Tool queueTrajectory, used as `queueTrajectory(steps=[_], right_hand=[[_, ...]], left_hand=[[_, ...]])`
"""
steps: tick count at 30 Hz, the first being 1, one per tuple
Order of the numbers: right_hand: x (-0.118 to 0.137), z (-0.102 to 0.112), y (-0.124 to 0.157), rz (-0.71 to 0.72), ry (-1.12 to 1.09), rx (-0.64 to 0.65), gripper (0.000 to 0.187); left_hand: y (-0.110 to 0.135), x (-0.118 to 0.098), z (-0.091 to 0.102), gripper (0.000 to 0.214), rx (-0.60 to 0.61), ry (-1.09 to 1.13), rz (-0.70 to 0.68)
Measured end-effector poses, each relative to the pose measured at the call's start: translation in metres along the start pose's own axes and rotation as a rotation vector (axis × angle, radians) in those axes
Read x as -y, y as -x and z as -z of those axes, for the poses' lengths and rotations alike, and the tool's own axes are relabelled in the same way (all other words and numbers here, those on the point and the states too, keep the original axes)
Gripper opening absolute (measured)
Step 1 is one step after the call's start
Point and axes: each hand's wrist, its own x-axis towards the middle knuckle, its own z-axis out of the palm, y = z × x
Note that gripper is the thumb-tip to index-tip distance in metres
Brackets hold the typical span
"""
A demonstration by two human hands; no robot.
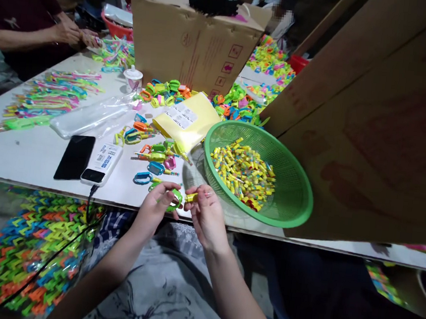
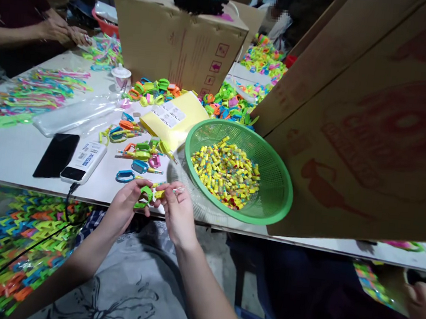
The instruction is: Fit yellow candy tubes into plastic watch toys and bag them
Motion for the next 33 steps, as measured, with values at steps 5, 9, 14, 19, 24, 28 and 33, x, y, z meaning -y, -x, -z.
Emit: queueTrajectory(steps=[5, 9, 14, 19, 24, 28, 33], right_hand=[[-0.004, -0.001, -0.002, 0.062, 0.06, 0.012, 0.043], [-0.006, 0.002, -0.004, 0.115, 0.109, 0.029, 0.04], [-0.006, 0.003, -0.004, 0.138, 0.108, 0.037, 0.04], [-0.004, 0.002, -0.004, 0.154, 0.14, 0.061, 0.038], [0.0, 0.0, 0.001, 0.267, 0.244, 0.068, 0.031], [0.001, -0.005, 0.008, 0.31, 0.248, 0.082, 0.028], [0.0, -0.011, 0.012, 0.401, 0.203, 0.112, 0.023]], left_hand=[[0.0, -0.004, -0.002, 0.057, -0.025, -0.019, -0.008], [0.0, -0.005, -0.003, 0.053, -0.031, -0.017, -0.012], [0.0, -0.002, -0.002, 0.049, -0.019, -0.051, -0.005], [0.001, -0.001, -0.001, 0.046, 0.022, -0.088, -0.019], [0.006, -0.012, -0.003, 0.029, -0.068, -0.386, -0.304], [0.008, -0.019, -0.002, 0.02, -0.03, -0.596, -0.627], [0.007, -0.019, -0.001, 0.022, 0.027, -0.627, -0.782]])
